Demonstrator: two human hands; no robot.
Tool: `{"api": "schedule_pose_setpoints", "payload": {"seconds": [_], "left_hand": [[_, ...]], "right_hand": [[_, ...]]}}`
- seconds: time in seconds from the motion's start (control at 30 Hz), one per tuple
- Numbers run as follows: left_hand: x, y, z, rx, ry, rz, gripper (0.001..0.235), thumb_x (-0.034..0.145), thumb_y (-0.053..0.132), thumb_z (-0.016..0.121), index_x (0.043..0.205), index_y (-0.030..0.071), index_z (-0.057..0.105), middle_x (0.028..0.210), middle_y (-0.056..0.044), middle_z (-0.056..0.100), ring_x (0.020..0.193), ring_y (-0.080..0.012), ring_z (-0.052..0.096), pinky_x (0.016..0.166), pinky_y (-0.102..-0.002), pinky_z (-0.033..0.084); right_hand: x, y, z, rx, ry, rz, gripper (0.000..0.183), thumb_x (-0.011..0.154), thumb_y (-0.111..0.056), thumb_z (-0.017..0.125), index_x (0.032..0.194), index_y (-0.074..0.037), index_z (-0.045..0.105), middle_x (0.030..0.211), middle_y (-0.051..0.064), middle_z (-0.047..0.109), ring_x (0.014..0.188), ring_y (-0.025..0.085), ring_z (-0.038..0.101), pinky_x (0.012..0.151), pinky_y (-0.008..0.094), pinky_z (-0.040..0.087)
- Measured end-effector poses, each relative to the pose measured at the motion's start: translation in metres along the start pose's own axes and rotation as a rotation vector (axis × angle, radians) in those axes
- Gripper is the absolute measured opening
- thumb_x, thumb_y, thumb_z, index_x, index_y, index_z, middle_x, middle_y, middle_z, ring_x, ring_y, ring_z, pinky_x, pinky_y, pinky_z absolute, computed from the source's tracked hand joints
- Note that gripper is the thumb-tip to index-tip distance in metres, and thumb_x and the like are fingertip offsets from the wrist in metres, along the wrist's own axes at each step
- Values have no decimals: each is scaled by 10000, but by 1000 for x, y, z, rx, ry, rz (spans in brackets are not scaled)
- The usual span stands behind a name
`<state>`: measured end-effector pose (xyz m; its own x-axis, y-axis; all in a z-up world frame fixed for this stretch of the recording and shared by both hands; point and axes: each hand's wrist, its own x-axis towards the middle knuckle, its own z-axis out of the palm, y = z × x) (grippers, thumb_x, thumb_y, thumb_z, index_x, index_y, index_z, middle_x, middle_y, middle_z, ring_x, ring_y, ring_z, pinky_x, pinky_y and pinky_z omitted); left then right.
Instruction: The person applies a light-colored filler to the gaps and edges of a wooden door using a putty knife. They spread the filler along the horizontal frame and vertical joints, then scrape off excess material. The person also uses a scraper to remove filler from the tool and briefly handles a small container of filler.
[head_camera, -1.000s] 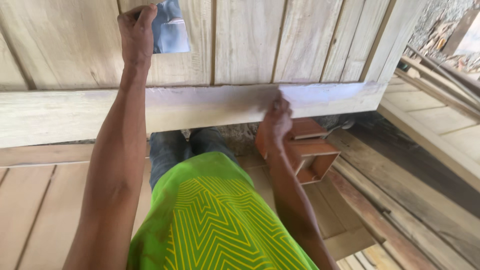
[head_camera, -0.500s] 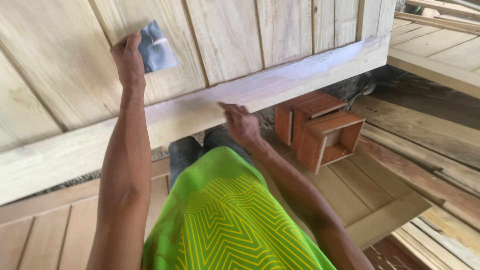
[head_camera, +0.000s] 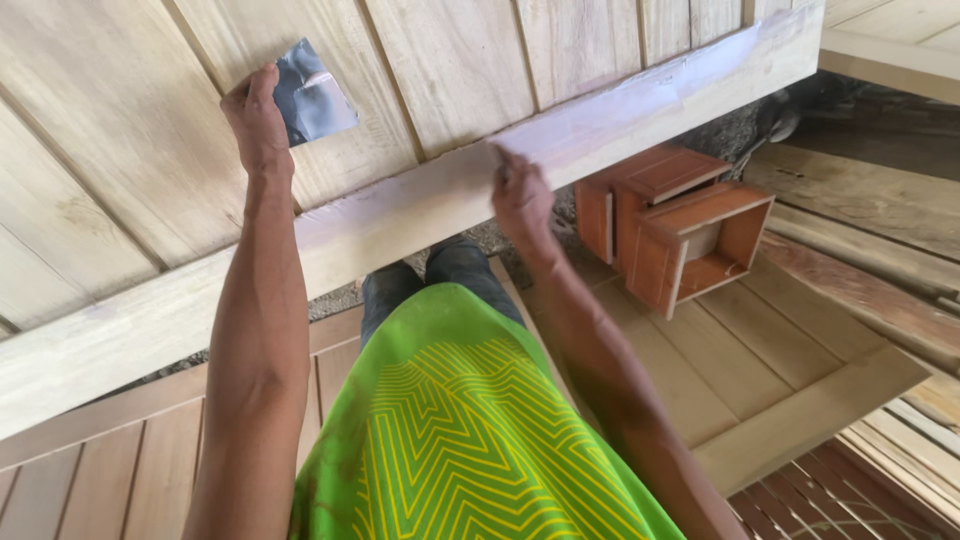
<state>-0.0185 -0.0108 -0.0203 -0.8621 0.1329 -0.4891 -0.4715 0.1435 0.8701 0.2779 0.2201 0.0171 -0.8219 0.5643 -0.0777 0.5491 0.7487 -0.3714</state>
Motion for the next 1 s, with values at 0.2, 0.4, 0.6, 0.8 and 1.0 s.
{"api": "schedule_pose_setpoints", "payload": {"seconds": [0.2,0.4,0.6,0.8,1.0], "left_hand": [[5,2,5,-39,-32,20,333,959,263,641,723,31,601,742,22,534,761,-127,453,774,-293,443],[9,0,3,16,-20,-42,401,988,272,652,925,-124,672,913,-98,644,852,-193,530,832,-346,497],[11,-7,-2,19,-37,53,392,925,287,650,1086,-58,743,1044,-81,774,962,-201,692,900,-310,531],[3,-18,-34,-442,-171,-111,352,976,206,666,1162,-89,704,1089,-115,734,997,-239,706,894,-355,584],[-87,-11,-135,-612,-154,-146,310,1032,229,564,1191,-15,670,1114,-110,711,974,-212,705,866,-352,585]], "right_hand": [[-50,-114,25,279,159,-206,252,1101,-109,532,1348,-111,583,965,74,710,734,202,612,560,328,508],[-75,-171,15,355,-128,-112,341,1045,-157,553,1365,-228,648,1003,16,741,773,251,627,633,396,537],[-30,-63,-37,298,-43,321,292,1020,-232,589,1282,-251,715,907,156,757,788,298,748,652,417,598],[-5,-46,-34,209,-86,325,362,963,-174,570,1305,-169,688,1047,149,774,872,299,750,800,425,592],[-50,-163,41,128,-238,128,264,1090,-181,553,1341,-112,601,949,130,708,786,319,669,674,479,554]]}}
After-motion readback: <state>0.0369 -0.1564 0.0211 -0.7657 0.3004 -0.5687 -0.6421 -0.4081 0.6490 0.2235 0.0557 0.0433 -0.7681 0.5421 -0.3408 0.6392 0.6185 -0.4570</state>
